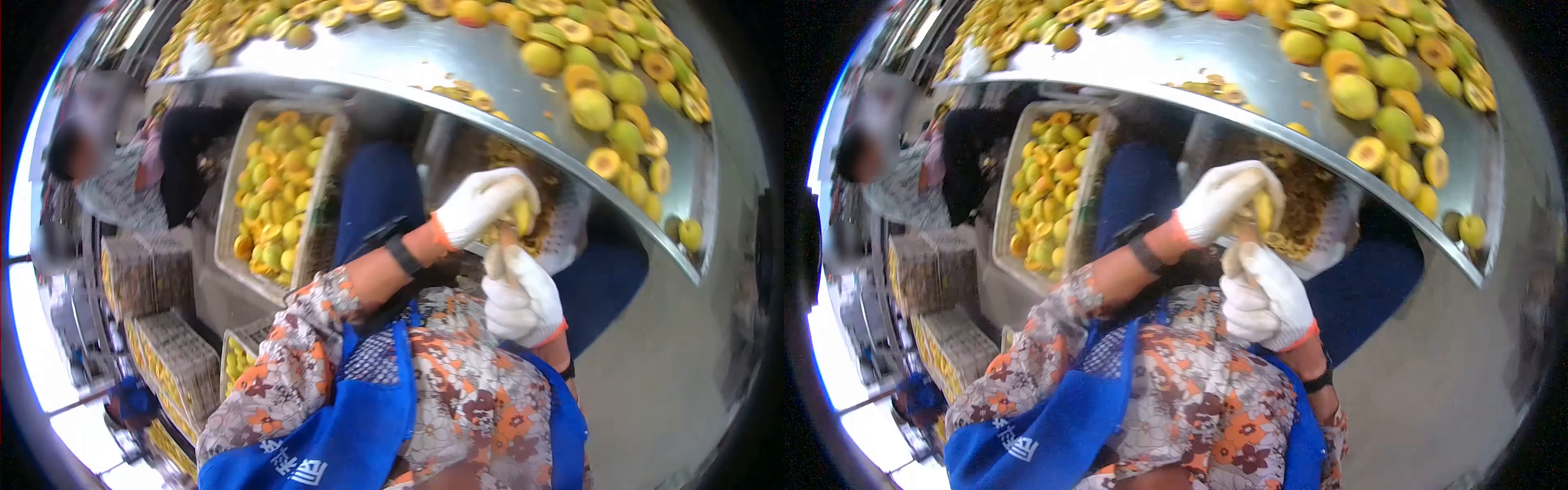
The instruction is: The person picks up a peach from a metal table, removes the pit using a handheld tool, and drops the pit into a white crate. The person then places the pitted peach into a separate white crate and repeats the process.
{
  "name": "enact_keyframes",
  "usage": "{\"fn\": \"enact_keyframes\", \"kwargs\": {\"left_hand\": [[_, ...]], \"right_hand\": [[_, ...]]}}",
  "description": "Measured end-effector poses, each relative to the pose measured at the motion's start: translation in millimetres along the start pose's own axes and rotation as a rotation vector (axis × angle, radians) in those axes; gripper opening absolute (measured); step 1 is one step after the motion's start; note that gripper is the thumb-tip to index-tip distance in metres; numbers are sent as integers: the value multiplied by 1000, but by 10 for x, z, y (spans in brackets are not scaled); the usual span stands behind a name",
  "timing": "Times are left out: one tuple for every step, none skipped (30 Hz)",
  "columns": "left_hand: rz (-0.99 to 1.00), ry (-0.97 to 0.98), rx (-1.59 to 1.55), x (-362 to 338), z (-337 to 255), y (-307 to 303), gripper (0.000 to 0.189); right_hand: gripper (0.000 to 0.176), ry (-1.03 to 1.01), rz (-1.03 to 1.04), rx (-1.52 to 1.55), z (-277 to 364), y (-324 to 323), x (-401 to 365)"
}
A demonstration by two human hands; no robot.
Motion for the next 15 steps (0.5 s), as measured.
{"fn": "enact_keyframes", "kwargs": {"left_hand": [[-15,-6,-1,-37,2,-34,38],[-19,-13,-2,-54,1,-64,36],[-51,23,137,-59,-65,-108,33],[-83,53,268,-98,-121,-143,30],[-27,26,280,-108,-157,-142,26],[75,-14,263,-94,-156,-128,29],[137,-33,188,-135,-162,-111,33],[200,-49,109,-172,-195,-59,38],[191,-43,108,-195,-186,-69,38],[35,165,294,-252,-399,-165,43],[-126,373,478,-380,-639,-198,48],[-365,264,419,-484,-567,-428,50],[-498,269,12,-619,-428,-641,48],[-614,266,-400,-779,-305,-755,47],[-788,192,48,-1059,-459,-994,43]], "right_hand": [[33,0,37,-4,-18,20,31],[35,16,21,11,-36,-7,40],[35,15,27,20,-42,-13,59],[35,13,26,34,-51,-26,68],[35,37,30,35,-75,-40,86],[34,56,73,14,-80,-21,127],[34,73,113,-5,-100,4,158],[34,89,111,-6,-139,12,165],[33,92,83,-25,-163,8,165],[33,90,53,-45,-171,12,168],[27,132,120,-56,-187,131,215],[27,136,118,-60,-207,207,226],[23,171,83,-243,-243,259,235],[19,203,47,-426,-262,269,235],[15,120,-187,-508,-122,67,165]]}}
Point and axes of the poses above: each hand's wrist, its own x-axis towards the middle knuckle, its own y-axis out of the palm, z = x × y, the point moved 10 cm from there along x, towards the middle knuckle, and after that the axes turned 15 degrees about z, right-handed, at the moved point
